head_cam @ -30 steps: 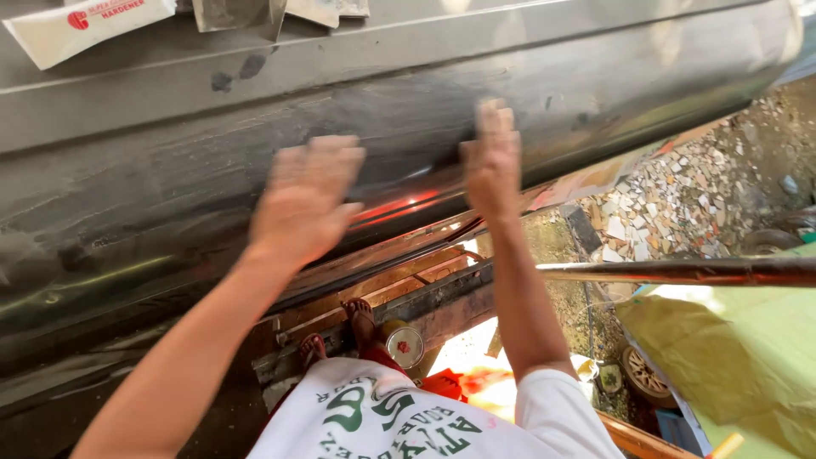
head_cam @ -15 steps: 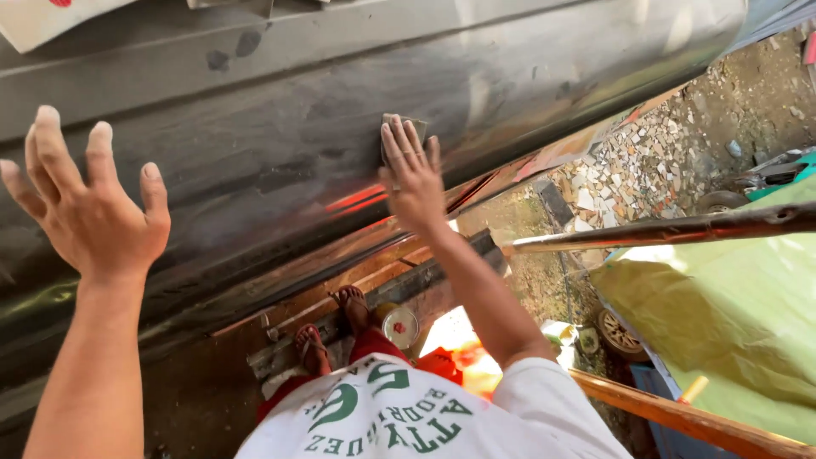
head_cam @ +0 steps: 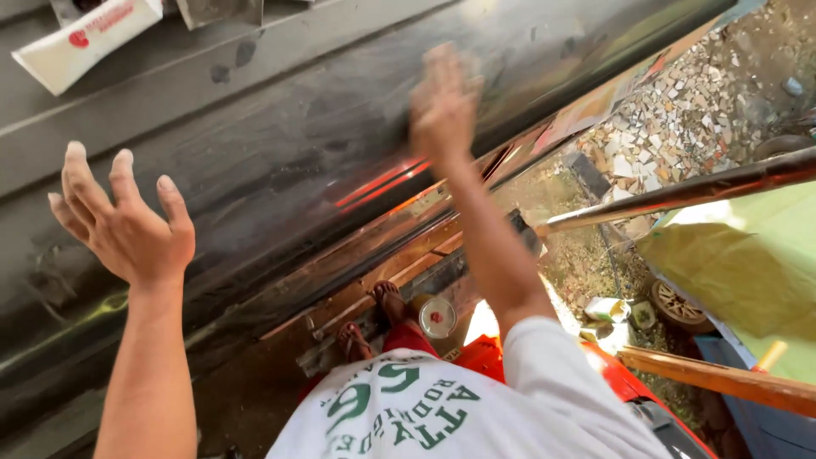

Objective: The person retrieves sandpaper and a tube of filler from the trunk of a vehicle, then uses the sandpaper to sand the side panel of a dark-colored car. The person repeatedly rubs the sandpaper over the car's surface in a back-and-forth motion.

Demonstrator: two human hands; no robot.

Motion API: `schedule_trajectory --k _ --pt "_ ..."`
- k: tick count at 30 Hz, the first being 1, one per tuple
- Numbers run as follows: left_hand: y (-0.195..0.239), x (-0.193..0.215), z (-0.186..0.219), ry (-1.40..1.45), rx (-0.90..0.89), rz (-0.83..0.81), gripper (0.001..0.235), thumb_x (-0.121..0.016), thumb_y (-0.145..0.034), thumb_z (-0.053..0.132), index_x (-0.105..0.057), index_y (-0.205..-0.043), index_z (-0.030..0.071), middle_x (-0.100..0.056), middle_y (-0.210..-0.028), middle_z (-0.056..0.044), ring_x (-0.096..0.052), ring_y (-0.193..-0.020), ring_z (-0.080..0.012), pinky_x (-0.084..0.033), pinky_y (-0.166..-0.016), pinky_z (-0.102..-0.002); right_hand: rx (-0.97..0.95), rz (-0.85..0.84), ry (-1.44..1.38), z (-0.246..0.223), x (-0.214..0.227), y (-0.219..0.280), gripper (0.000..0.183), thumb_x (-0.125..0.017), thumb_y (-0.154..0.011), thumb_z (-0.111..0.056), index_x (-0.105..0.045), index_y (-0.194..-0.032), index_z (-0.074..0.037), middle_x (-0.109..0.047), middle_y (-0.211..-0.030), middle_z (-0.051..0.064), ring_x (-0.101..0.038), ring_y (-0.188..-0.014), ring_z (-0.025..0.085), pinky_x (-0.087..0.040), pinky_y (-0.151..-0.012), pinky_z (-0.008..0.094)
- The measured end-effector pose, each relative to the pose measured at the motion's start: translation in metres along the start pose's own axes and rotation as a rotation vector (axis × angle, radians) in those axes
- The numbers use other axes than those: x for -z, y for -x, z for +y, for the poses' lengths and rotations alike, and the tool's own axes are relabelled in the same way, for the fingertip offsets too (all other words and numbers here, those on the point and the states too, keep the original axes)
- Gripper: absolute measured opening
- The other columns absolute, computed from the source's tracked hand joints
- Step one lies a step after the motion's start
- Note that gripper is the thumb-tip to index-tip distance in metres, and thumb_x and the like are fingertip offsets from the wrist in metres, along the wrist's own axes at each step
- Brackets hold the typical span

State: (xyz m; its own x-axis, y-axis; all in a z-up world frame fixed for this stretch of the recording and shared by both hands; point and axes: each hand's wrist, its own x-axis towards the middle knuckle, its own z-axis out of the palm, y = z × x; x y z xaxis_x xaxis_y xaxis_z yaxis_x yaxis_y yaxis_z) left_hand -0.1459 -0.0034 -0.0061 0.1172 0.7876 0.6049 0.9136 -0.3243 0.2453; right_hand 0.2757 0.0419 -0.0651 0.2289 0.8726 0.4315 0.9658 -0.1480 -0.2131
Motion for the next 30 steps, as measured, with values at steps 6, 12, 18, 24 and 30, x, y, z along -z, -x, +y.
schedule_trajectory --k 6,12,18,24,30 --pt "0.002 -0.006 -0.004 -0.024 -0.043 0.047 0.046 -0.053 -0.115 0.025 -0.074 -0.131 -0.013 -0.040 -0.152 -0.030 -0.046 -0.136 -0.0517 -0.023 -0.109 -0.067 0.113 -0.154 -0.094 0.045 0.026 -0.027 0.053 -0.040 -0.102 -0.026 -0.039 -0.155 -0.024 -0.031 -0.162 0.001 -0.022 -0.152 0.020 0.009 -0.117 0.055" --pt "0.000 0.000 -0.004 -0.034 -0.021 0.051 0.047 -0.052 -0.112 0.025 -0.074 -0.129 -0.013 -0.043 -0.150 -0.030 -0.049 -0.132 -0.0509 -0.025 -0.108 -0.066 0.291 -0.185 -0.085 -0.093 0.027 0.053 0.056 -0.040 -0.110 -0.041 -0.024 -0.160 -0.021 -0.021 -0.167 -0.005 -0.016 -0.156 0.013 -0.004 -0.129 0.044" --pt "0.000 -0.003 0.004 -0.049 0.037 0.016 0.045 -0.055 -0.108 0.026 -0.071 -0.128 -0.010 -0.040 -0.150 -0.028 -0.046 -0.133 -0.0482 -0.025 -0.106 -0.069 -0.282 -0.178 0.007 0.024 0.030 -0.028 0.055 -0.024 -0.109 -0.037 -0.013 -0.158 -0.015 -0.010 -0.167 0.001 -0.007 -0.154 0.017 -0.005 -0.127 0.049" --pt "0.003 -0.004 -0.005 -0.074 -0.021 0.076 0.039 -0.059 -0.107 0.020 -0.074 -0.125 -0.012 -0.044 -0.150 -0.031 -0.047 -0.133 -0.0489 -0.026 -0.107 -0.067 0.243 -0.199 -0.293 -0.044 0.019 0.053 0.056 -0.054 -0.106 -0.028 -0.031 -0.157 -0.028 -0.025 -0.166 -0.002 -0.014 -0.157 0.018 0.008 -0.125 0.048" --pt "0.000 -0.004 -0.002 -0.073 -0.021 0.040 0.043 -0.058 -0.109 0.022 -0.073 -0.127 -0.013 -0.042 -0.151 -0.031 -0.046 -0.135 -0.0486 -0.025 -0.107 -0.068 -0.385 -0.086 -0.093 0.042 0.023 -0.012 0.058 -0.017 -0.112 -0.039 0.002 -0.158 -0.010 0.005 -0.168 0.004 0.004 -0.157 0.019 0.002 -0.130 0.050"
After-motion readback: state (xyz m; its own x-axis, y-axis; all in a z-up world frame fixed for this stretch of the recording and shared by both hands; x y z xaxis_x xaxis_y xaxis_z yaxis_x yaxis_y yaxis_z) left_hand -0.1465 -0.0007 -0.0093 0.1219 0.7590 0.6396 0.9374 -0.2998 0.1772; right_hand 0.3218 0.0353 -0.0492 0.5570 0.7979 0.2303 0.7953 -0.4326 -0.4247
